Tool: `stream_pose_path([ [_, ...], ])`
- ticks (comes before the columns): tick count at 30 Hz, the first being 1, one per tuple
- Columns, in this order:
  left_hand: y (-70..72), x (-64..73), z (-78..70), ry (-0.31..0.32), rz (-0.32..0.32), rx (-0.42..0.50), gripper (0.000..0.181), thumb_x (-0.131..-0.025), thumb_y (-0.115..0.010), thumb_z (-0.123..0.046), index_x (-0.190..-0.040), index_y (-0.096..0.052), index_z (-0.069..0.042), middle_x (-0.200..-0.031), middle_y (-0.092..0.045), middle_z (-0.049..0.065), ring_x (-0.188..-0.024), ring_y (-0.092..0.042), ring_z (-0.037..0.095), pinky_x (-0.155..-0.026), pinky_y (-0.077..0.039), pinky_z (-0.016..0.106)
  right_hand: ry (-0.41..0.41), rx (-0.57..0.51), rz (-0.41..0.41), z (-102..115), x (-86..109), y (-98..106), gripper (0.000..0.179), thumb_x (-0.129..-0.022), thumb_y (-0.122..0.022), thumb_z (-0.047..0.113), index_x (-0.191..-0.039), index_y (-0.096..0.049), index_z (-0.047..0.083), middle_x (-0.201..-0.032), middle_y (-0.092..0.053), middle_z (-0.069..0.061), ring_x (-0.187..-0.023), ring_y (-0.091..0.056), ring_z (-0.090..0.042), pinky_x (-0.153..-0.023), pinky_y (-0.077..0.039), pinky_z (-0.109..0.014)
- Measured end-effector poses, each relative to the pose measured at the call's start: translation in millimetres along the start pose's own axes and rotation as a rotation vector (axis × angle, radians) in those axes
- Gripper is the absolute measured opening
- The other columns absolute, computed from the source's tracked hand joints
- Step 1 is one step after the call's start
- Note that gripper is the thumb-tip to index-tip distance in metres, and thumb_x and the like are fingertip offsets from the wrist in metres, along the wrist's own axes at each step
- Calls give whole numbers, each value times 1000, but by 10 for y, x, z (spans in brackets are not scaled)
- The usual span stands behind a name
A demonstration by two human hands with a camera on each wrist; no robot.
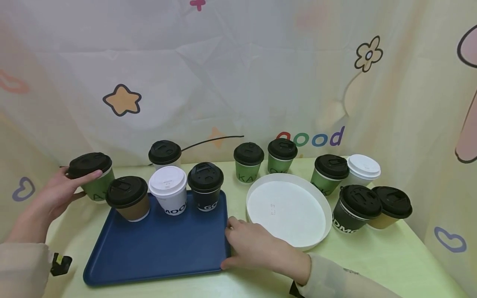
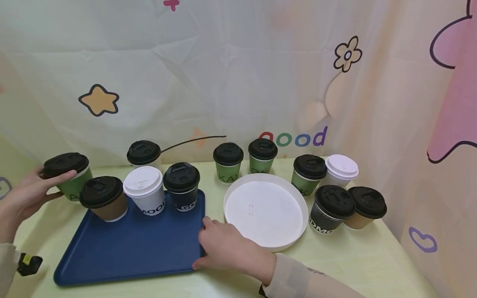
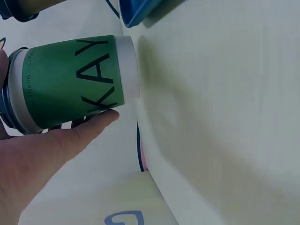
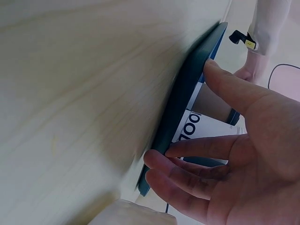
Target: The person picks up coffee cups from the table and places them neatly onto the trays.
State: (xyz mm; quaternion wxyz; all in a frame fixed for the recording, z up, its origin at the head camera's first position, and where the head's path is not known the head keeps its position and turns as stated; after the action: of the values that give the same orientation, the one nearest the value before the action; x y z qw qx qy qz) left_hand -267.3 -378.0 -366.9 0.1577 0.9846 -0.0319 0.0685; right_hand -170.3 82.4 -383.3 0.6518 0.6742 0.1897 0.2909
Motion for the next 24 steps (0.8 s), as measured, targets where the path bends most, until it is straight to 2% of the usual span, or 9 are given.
stream_pose_path([
  [2, 13, 29, 30, -16, 2, 20, 81, -105, -60, -34, -163, -10, -9, -156, -30, 11, -151, -17, 24, -114, -19, 68, -1, -1, 5, -5, -6, -3, 74, -78, -80, 67, -117, -72, 4, -117, -59, -6, -91, -60, -13, -66, -56, -29],
  [4, 20, 59, 55, -28, 6, 32, 71, -105, -61, -32, -161, -19, -16, -148, -36, 0, -149, -21, 20, -114, -17, 68, -1, -4, 9, -9, -10, -2, 74, -78, -80, 67, -118, -72, 4, -116, -59, -6, -91, -60, -13, -67, -56, -29],
  [7, 22, 103, 81, -35, -8, 16, 69, -105, -61, -32, -158, -18, -21, -152, -34, 2, -152, -15, 22, -114, -17, 69, 0, -7, 12, -15, -12, 2, 74, -78, -80, 67, -118, -72, 4, -116, -59, -6, -91, -60, -13, -67, -56, -29],
  [9, 23, 132, 95, -44, 0, -9, 77, -106, -60, -33, -164, -11, -17, -161, -24, 6, -154, -9, 26, -113, -16, 71, 1, -7, 11, -16, -9, 2, 74, -78, -80, 66, -118, -72, 4, -116, -59, -6, -91, -60, -13, -67, -56, -29],
  [11, 33, 164, 115, -61, 5, -47, 78, -107, -58, -32, -165, -9, -18, -163, -21, 7, -154, -11, 24, -112, -21, 70, 4, -4, 7, -14, -6, -1, 74, -79, -80, 66, -118, -72, 4, -116, -59, -6, -90, -59, -13, -66, -56, -29],
  [14, 71, 215, 152, -98, 19, -108, 73, -108, -56, -30, -165, -13, -22, -158, -28, 1, -147, -24, 12, -108, -38, 50, 7, 0, 1, -12, -5, -6, 73, -79, -80, 66, -117, -72, 4, -115, -59, -6, -89, -59, -13, -65, -56, -29],
  [18, 137, 309, 192, -146, 13, -148, 64, -108, -56, -25, -162, -22, -23, -146, -38, -9, -124, -39, -9, -86, -48, 21, 8, -1, 1, -9, -8, -5, 73, -79, -80, 66, -116, -72, 4, -116, -59, -6, -90, -59, -13, -66, -56, -29],
  [21, 165, 385, 192, -154, 15, -163, 66, -108, -56, -23, -163, -20, -16, -145, -37, -6, -114, -43, -14, -83, -50, 18, 10, -3, 5, -9, -15, 0, 72, -78, -80, 66, -115, -73, 4, -115, -59, -5, -89, -58, -12, -65, -55, -29],
  [24, 164, 429, 173, -126, 54, -194, 72, -109, -54, -23, -163, -11, -5, -151, -32, 9, -113, -44, -13, -83, -52, 20, 10, 0, 5, -9, -21, 4, 71, -77, -81, 67, -112, -73, 5, -112, -59, -4, -87, -57, -11, -64, -55, -28],
])
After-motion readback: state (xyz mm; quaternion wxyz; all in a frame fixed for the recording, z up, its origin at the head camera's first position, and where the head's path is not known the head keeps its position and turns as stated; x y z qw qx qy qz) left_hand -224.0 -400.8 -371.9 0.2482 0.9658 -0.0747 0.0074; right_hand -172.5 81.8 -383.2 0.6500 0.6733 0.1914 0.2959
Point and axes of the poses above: each hand's wrist, its own x-axis away from the middle knuckle, its own y-axis out of the back of the hand, z = x × y, the point moved 1 cm from there along -x, towards the middle knuckle
